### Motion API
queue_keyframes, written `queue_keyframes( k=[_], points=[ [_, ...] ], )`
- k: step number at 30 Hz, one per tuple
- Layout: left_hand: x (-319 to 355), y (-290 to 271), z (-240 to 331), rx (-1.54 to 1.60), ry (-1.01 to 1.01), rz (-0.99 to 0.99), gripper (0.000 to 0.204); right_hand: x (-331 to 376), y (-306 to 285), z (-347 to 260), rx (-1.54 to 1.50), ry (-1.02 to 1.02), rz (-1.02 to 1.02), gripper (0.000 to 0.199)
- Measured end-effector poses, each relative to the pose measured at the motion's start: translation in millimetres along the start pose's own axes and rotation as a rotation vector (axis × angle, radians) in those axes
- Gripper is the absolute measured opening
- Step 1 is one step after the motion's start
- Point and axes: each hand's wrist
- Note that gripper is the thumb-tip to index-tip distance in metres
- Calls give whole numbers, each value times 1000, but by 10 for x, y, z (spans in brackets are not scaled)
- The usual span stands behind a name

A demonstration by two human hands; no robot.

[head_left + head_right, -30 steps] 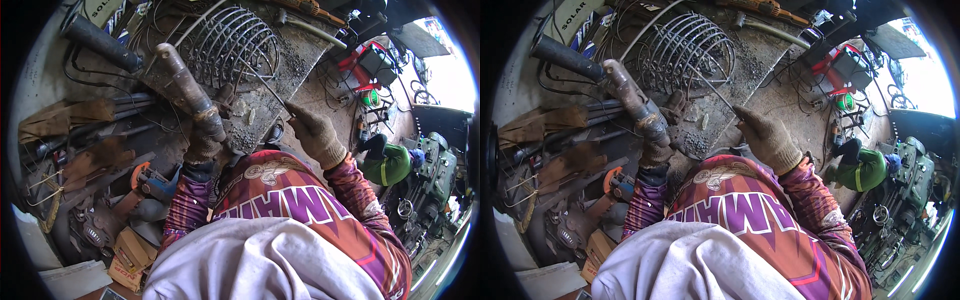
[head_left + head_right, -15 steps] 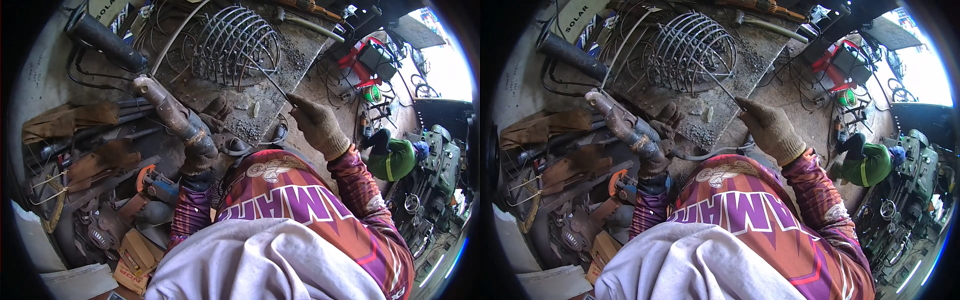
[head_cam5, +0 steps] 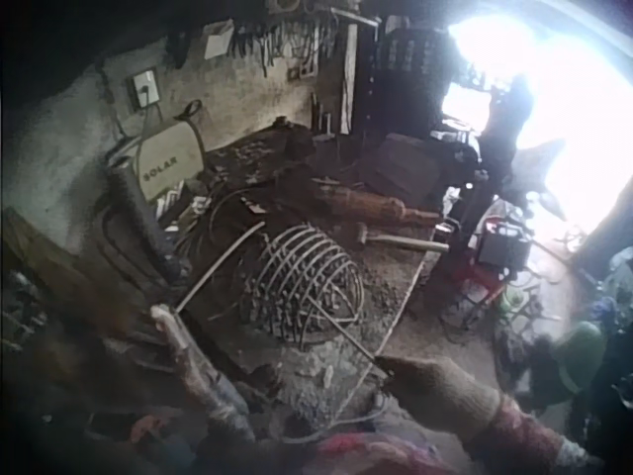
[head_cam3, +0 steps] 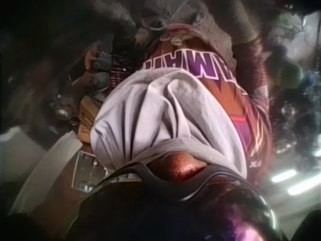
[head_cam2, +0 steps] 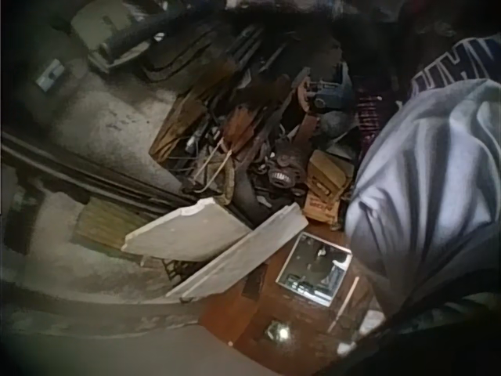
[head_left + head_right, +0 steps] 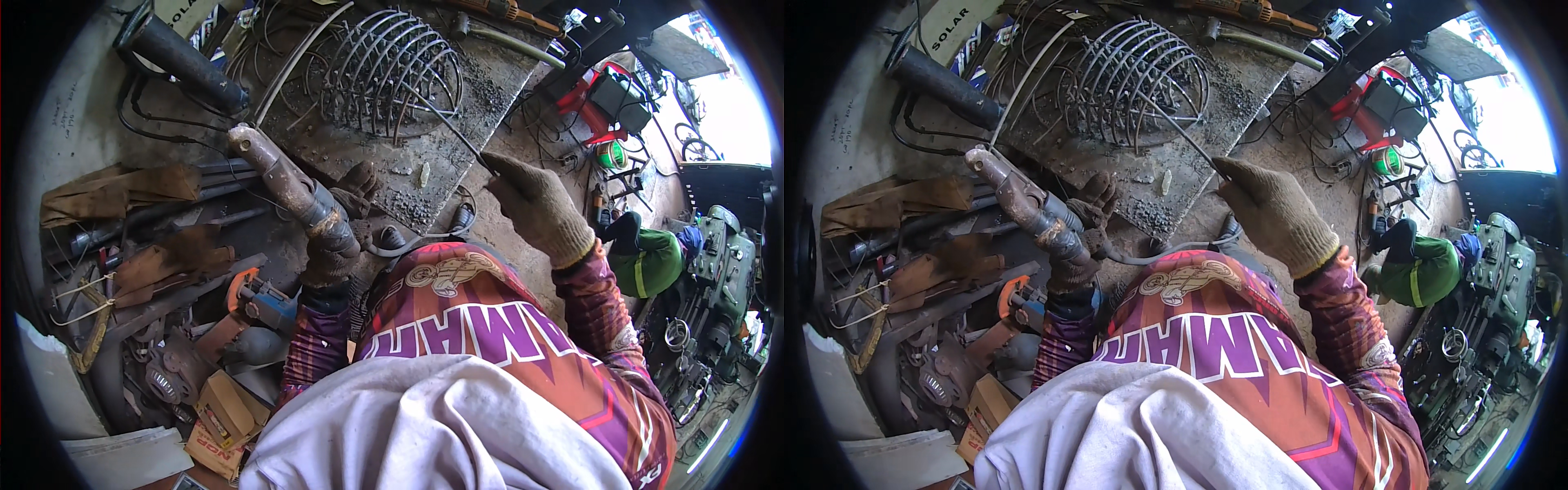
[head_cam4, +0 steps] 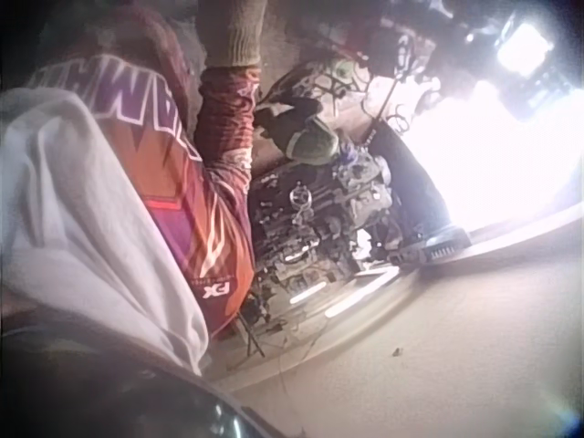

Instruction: The person welds metal rods onto a circular metal structure using a welding tool, uses a hammer to knock off slag, and then grinds the welded joints with an angle grinder.

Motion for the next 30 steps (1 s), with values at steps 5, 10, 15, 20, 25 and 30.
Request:
queue_keyframes(
  k=[5,10,15,20,25,30],
  points=[
    [107,-74,-12,25,15,18,37,338,-133,-4,36,97,-59,38],
    [224,-93,14,48,15,22,36,467,89,155,-14,-187,39,42],
    [296,-114,-1,61,19,11,35,158,485,173,63,-272,-18,41],
    [382,-150,-62,105,47,18,34,-81,640,151,230,-426,-212,43],
    [316,-99,-62,140,86,1,33,-597,168,427,193,-585,113,41],
    [309,90,38,119,184,75,29,-1911,-839,1000,760,-177,503,65]
  ],
)
Point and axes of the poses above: each hand's wrist, its own x-axis away from the middle knuckle, its own y-axis out of the palm, z = x × y
